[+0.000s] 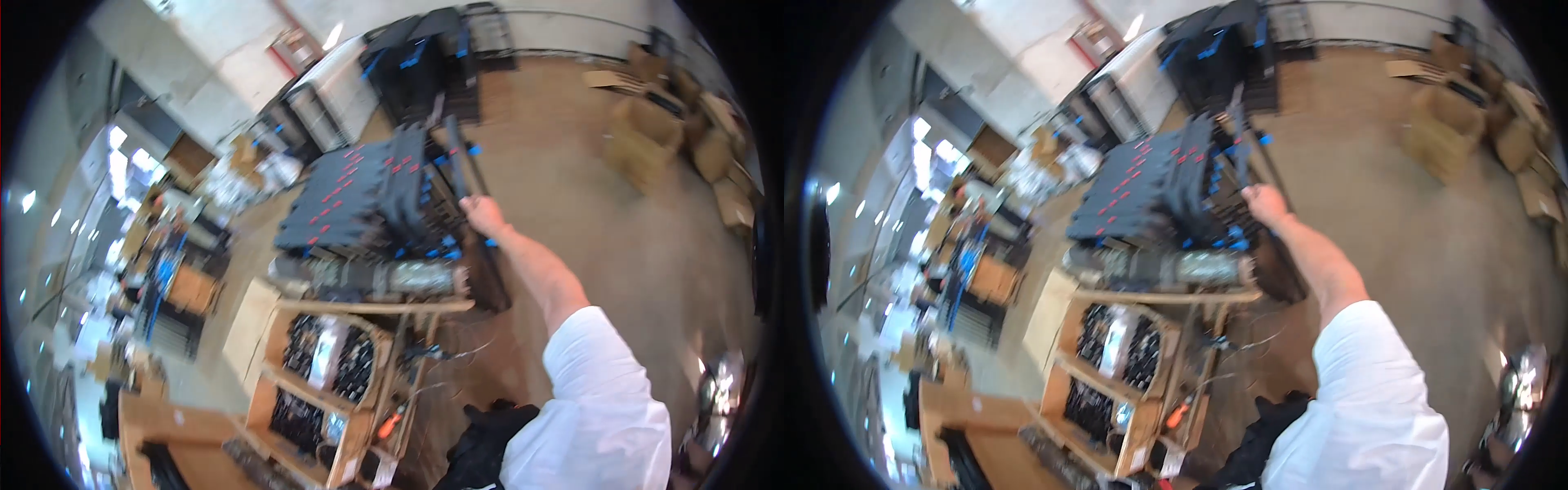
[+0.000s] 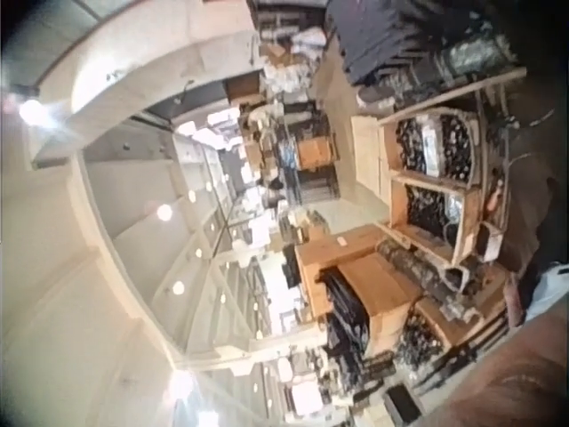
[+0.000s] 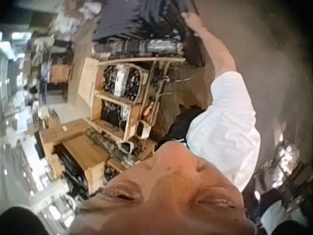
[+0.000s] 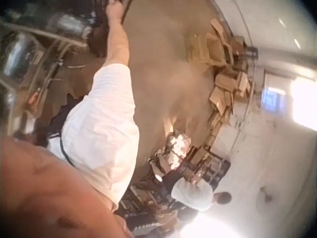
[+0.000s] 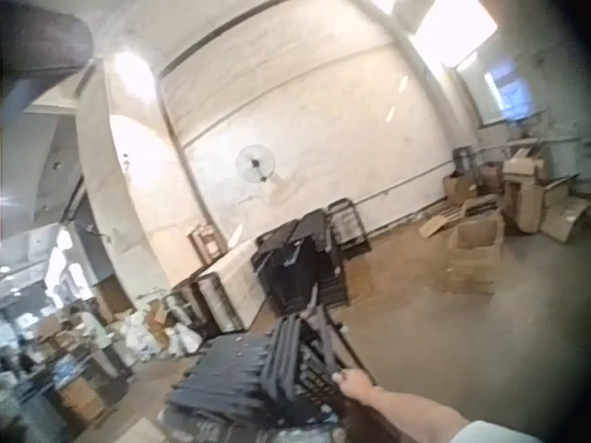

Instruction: Assembling metal frames and attaching plastic covers using a power screwdriver and manual tools.

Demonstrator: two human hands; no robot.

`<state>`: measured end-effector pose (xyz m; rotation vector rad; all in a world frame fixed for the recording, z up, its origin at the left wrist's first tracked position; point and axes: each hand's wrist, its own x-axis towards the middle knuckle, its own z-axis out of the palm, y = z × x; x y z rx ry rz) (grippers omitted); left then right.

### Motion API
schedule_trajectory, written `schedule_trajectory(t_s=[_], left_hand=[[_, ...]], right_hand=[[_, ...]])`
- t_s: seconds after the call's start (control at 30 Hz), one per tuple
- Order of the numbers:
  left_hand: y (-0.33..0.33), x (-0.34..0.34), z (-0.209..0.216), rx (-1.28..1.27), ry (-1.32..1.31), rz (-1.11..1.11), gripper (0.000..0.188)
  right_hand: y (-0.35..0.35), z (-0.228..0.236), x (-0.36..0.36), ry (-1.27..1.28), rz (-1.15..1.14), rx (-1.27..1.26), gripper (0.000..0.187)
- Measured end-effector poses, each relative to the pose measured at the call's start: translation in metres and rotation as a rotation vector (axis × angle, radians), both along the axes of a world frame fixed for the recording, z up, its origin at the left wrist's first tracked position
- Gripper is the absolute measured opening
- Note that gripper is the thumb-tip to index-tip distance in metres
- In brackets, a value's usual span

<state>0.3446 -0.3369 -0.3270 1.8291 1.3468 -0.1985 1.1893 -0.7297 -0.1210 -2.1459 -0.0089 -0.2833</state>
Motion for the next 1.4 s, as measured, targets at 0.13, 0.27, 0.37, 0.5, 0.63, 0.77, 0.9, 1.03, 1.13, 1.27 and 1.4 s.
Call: schedule_trajectory(t_s=[0.13, 0.27, 0.37, 0.5, 0.63, 0.77, 0.9, 1.03, 1.13, 1.27, 1.4], left_hand=[[0.025, 0.192, 0.042, -0.152, -0.164, -0.248, 0.048], [-0.052, 0.392, 0.111, -0.357, -0.436, -0.397, 0.044], [-0.136, 0.49, 0.175, -0.49, -0.662, -0.636, 0.047], [-0.291, 0.546, 0.239, -0.793, -0.631, -0.679, 0.048], [-0.342, 0.517, 0.271, -1.16, -0.369, -0.621, 0.027], [-0.362, 0.483, 0.278, -1.009, -0.354, -0.661, 0.018], [-0.36, 0.474, 0.277, -0.957, -0.327, -0.682, 0.017], [-0.343, 0.459, 0.283, -0.988, -0.314, -0.701, 0.019], [-0.335, 0.438, 0.291, -0.947, -0.269, -0.733, 0.022], [-0.301, 0.407, 0.289, -0.858, -0.266, -0.718, 0.023], [-0.257, 0.386, 0.314, -0.681, -0.401, -0.591, 0.018]], right_hand=[[-0.043, -0.003, -0.072, 0.067, -0.083, 0.096, 0.042], [-0.091, -0.023, -0.17, 0.024, -0.129, 0.023, 0.041], [-0.072, -0.001, -0.261, 0.156, 0.038, 0.069, 0.043], [-0.129, -0.017, -0.342, 0.532, 0.255, 0.986, 0.059], [-0.191, -0.209, -0.384, 0.746, -0.47, 0.4, 0.057], [-0.161, -0.302, -0.451, 1.205, -0.415, 1.105, 0.062], [-0.083, -0.35, -0.443, 1.319, -0.556, 1.401, 0.061], [-0.053, -0.388, -0.45, 1.434, -0.394, 1.29, 0.039], [-0.055, -0.409, -0.472, 1.103, 0.279, 0.68, 0.034], [-0.033, -0.375, -0.464, 1.345, -0.017, 0.824, 0.027], [-0.025, -0.38, -0.469, 1.074, -0.326, 1.135, 0.022]])
